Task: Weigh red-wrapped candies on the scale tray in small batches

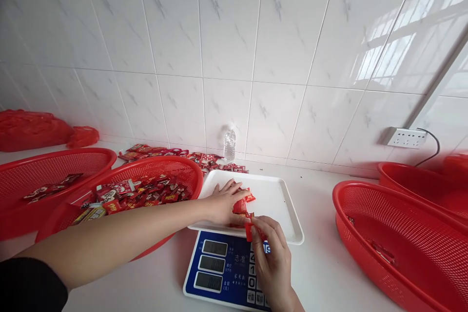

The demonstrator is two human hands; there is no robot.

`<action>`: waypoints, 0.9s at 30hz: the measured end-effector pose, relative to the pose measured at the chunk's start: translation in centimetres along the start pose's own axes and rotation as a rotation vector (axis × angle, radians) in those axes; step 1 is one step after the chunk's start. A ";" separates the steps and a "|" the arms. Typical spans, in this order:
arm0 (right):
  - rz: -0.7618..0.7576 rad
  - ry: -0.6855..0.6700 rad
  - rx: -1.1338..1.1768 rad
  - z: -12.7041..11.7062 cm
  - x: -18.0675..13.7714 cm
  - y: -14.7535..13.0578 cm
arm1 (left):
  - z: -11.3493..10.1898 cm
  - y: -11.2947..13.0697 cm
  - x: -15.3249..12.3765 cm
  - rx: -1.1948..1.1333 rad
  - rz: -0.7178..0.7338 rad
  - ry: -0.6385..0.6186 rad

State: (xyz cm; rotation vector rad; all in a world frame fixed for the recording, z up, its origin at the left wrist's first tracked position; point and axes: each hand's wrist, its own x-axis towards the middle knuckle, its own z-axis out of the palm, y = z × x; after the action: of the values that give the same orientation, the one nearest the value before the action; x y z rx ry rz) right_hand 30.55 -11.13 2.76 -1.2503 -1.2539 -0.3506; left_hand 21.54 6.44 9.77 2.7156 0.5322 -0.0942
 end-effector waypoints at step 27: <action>-0.042 -0.017 -0.063 0.0 -1.1 0.8 | -1.8 -17.8 -7.7 0.030 -0.543 0.170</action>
State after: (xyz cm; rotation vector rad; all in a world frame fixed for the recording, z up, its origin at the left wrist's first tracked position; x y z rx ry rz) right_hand 30.79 -11.30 1.48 -1.2841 -1.2936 -0.4136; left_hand 7.66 19.68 6.37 2.5435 1.3134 -0.0111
